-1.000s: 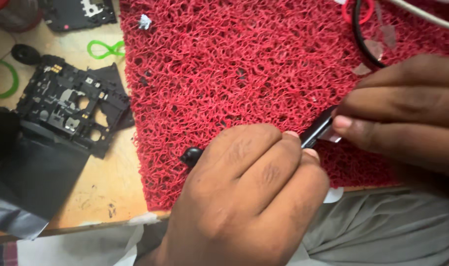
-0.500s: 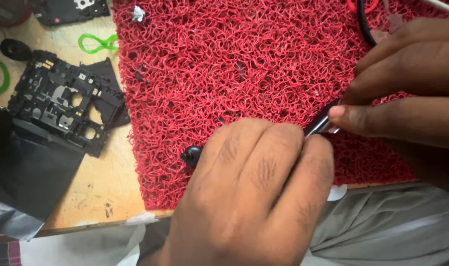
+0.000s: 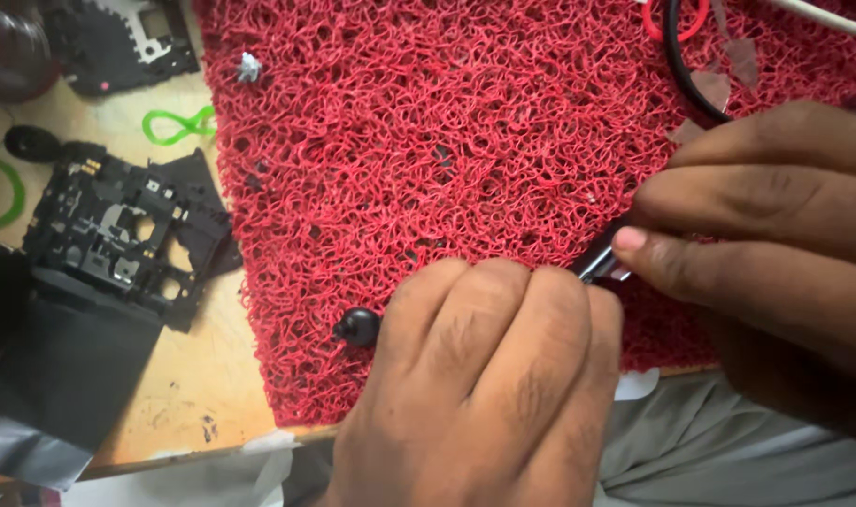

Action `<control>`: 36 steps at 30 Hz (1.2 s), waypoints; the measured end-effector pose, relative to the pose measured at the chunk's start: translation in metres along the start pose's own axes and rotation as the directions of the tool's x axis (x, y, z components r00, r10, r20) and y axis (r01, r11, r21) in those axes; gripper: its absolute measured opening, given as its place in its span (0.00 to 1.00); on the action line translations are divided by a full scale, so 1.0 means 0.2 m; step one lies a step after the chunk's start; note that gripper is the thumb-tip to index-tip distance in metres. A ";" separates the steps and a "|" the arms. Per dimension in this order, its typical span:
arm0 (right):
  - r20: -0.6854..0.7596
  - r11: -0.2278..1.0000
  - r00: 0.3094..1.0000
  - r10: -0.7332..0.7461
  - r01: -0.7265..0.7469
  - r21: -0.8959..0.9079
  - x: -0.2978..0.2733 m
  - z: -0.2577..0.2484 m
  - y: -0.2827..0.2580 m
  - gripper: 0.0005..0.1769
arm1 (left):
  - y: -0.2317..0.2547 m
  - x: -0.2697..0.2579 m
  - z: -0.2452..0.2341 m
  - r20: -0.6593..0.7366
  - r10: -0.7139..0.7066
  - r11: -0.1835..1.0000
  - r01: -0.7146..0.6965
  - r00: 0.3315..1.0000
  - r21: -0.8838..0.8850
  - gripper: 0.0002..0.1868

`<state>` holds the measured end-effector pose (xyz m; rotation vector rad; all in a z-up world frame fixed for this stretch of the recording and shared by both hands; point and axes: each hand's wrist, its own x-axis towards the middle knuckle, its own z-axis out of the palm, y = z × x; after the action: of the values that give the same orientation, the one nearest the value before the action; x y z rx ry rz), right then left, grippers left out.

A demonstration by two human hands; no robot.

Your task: The person disassembles a black wearable device, removes the internal circuit board, and tests it by connecting a USB cable. The board lights up with blue and red LEDs, indicating a functional test.

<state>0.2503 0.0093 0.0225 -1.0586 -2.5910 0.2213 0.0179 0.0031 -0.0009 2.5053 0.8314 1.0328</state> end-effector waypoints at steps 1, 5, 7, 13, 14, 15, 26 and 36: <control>-0.003 1.000 1.000 0.012 -0.012 -0.003 0.00 0.00 -0.01 0.18 | 0.00 0.00 0.00 -0.001 0.005 1.000 -0.005 1.000 0.008 0.14; -0.008 1.000 1.000 0.017 -0.017 -0.005 0.00 -0.02 -0.02 0.23 | 0.00 0.01 0.02 -0.007 0.025 0.999 -0.025 1.000 0.032 0.13; -0.018 1.000 1.000 0.024 -0.024 0.000 -0.01 -0.02 -0.02 0.24 | 0.00 0.02 0.01 0.005 0.029 0.999 -0.029 1.000 0.039 0.14; -0.073 0.997 0.994 0.076 -0.074 0.034 -0.03 0.00 -0.04 0.23 | 0.01 0.03 0.04 -0.024 0.044 0.987 -0.040 0.999 0.156 0.11; -0.088 0.996 0.993 0.083 -0.080 0.041 -0.04 0.01 -0.04 0.23 | 0.02 0.03 0.05 -0.029 0.044 0.982 -0.038 0.999 0.185 0.10; -0.102 0.995 0.991 0.090 -0.086 0.049 -0.04 0.01 -0.04 0.23 | 0.02 0.03 0.06 -0.027 0.045 0.975 -0.038 0.999 0.218 0.08; -0.206 0.995 0.974 0.095 -0.090 0.035 -0.03 0.01 -0.05 0.18 | 0.02 0.07 0.07 -0.008 0.062 0.950 -0.057 0.998 0.308 0.05; -0.236 0.995 0.967 0.099 -0.094 0.034 -0.04 0.03 -0.06 0.16 | -0.01 0.06 0.09 -0.045 0.120 0.944 -0.100 0.992 0.315 0.04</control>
<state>0.2458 -0.0040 0.0180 -1.1303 -2.3223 0.1373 0.0371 0.0098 -0.0082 2.8241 0.9484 1.0964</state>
